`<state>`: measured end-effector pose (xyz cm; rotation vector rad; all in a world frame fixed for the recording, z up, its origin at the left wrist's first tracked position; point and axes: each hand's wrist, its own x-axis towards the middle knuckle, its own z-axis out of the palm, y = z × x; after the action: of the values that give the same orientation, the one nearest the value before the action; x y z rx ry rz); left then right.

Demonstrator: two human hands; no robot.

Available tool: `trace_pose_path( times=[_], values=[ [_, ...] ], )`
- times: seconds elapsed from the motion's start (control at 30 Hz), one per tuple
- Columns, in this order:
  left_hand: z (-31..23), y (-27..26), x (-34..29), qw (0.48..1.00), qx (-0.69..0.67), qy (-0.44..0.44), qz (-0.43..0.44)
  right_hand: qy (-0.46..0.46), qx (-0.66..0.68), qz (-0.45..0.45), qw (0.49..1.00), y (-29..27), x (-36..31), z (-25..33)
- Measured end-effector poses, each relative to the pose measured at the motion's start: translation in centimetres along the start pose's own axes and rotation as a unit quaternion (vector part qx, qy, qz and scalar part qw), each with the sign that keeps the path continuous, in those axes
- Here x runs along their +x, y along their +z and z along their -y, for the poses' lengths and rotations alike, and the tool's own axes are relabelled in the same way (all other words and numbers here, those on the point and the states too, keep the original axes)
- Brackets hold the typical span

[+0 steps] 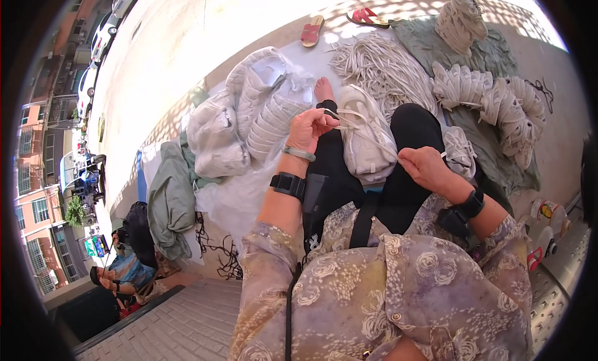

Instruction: Stringing together white shoe upper components using a long white cord.

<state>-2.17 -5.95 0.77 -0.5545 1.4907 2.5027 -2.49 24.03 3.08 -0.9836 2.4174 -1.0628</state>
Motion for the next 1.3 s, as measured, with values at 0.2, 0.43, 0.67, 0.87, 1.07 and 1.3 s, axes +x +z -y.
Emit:
trace_pose_path(
  times=[0.2, 0.43, 0.67, 0.87, 1.07, 1.3],
  values=[
    [0.3, -0.4, 0.4, 0.999, -0.029, -0.018, 0.023, -0.013, -0.095, 0.026, 0.995, -1.5, -1.9, -0.2],
    [2.4, 0.5, 1.1, 0.985, 0.168, -0.021, 0.019, -0.032, -0.116, -0.006, 0.993, -6.0, -8.2, 1.6],
    [3.1, 1.0, 1.9, 0.97, 0.243, 0.001, -0.02, -0.076, -0.186, -0.05, 0.978, -6.5, -9.6, 2.5],
    [3.1, 1.4, 1.1, 0.958, 0.281, 0.005, -0.053, -0.117, -0.194, -0.07, 0.972, -6.0, -9.0, 2.4],
    [4.7, 1.5, 1.3, 0.944, 0.305, 0.01, -0.124, -0.177, -0.198, -0.019, 0.964, -6.5, -10.0, 2.6],
    [6.0, 2.6, 1.0, 0.887, 0.427, 0.093, -0.15, -0.2, -0.149, 0.066, 0.966, -8.3, -14.3, 3.4]
  ],
)
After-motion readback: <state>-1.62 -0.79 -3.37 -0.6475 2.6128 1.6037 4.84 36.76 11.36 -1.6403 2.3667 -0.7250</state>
